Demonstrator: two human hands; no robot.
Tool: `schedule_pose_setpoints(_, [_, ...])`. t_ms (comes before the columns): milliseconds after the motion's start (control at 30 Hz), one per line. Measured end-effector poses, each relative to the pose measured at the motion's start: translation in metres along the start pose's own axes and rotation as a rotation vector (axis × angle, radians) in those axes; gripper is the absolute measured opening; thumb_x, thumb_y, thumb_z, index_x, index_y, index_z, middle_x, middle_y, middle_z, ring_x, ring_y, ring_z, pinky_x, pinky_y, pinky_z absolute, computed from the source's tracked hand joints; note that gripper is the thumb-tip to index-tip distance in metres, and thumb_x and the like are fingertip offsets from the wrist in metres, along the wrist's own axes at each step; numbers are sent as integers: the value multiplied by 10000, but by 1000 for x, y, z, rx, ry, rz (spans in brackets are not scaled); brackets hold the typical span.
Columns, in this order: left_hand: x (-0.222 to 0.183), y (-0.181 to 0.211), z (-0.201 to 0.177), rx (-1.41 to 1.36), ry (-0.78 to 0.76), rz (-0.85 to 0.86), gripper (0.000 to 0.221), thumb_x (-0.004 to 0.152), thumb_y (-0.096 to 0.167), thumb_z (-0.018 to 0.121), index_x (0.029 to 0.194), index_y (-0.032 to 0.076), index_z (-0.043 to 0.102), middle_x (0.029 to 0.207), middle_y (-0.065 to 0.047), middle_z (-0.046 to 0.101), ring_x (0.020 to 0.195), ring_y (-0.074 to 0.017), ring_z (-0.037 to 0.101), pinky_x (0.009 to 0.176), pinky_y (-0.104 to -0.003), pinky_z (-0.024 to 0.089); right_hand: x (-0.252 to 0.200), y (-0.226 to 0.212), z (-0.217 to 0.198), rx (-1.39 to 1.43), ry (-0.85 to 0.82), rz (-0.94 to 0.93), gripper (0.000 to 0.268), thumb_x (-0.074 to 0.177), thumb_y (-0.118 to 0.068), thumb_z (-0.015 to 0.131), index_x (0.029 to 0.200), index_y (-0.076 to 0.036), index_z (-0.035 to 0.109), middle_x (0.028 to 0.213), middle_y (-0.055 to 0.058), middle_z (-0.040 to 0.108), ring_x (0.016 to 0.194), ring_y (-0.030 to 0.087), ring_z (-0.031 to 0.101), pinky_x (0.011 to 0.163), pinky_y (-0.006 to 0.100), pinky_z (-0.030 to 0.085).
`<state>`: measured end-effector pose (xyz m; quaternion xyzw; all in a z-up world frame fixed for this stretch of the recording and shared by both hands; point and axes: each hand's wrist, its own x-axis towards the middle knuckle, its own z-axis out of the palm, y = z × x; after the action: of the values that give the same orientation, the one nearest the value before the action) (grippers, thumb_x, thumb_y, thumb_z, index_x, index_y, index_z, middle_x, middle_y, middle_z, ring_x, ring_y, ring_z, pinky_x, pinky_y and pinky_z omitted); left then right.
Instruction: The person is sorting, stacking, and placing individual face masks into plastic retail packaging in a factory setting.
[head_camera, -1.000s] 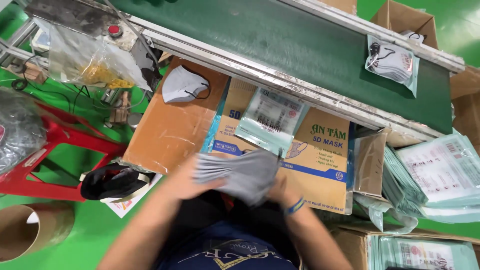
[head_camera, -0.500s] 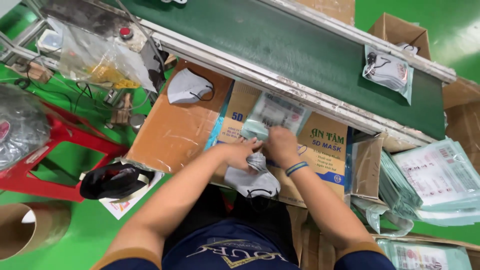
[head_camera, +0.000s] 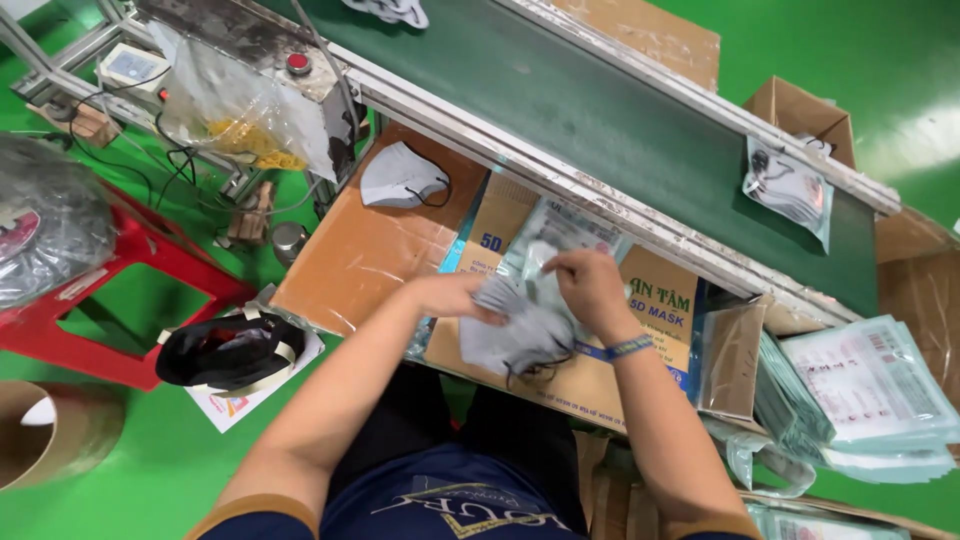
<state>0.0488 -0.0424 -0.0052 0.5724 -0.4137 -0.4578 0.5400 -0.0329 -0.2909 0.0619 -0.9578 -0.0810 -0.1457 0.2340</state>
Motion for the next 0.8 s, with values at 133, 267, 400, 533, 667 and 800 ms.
schedule_pose_setpoints(133, [-21,21,-6,-119,215,172,438,850,212,815,1231,44,679,1109,-65,746,1036,-134,665,952,-308,522,7,-47,-45,328,-272,200,228,823,-92,664,1002,-93,804,848,120,782,782,253,769,687,342,587])
schedule_pose_setpoints(267, [-28,66,10,372,482,-37,367,826,251,798,1124,42,752,986,-89,769,953,-204,705,850,-350,548,-1,-69,-36,164,-192,294,297,854,-123,684,1114,-18,781,776,236,693,680,363,690,626,420,540])
schedule_pose_setpoints(400, [-1,53,45,-1,948,-80,377,838,246,827,1109,14,707,1012,-95,762,936,-210,732,825,-359,562,-24,-103,15,-200,206,-110,578,837,-95,697,1371,99,596,831,198,666,635,344,625,580,434,520])
schedule_pose_setpoints(533, [6,-4,55,-711,515,170,328,925,147,728,1231,40,674,1127,-54,729,993,-182,701,859,-379,568,-41,-104,21,-78,304,-86,566,906,-71,703,1435,48,543,749,126,611,609,296,616,581,418,511])
schedule_pose_setpoints(667, [5,-4,89,-1088,498,175,286,967,133,667,1233,31,645,1108,-81,718,1003,-221,695,889,-405,560,-55,-108,22,53,224,-102,600,870,-15,658,1458,32,548,808,137,615,641,301,618,613,416,514])
schedule_pose_setpoints(800, [-18,-13,120,-1418,202,204,395,865,257,647,1205,58,676,1097,-128,736,1017,-253,699,890,-419,562,-95,-123,11,305,-135,-183,305,826,-31,756,1080,-105,605,818,130,636,763,306,675,689,395,525])
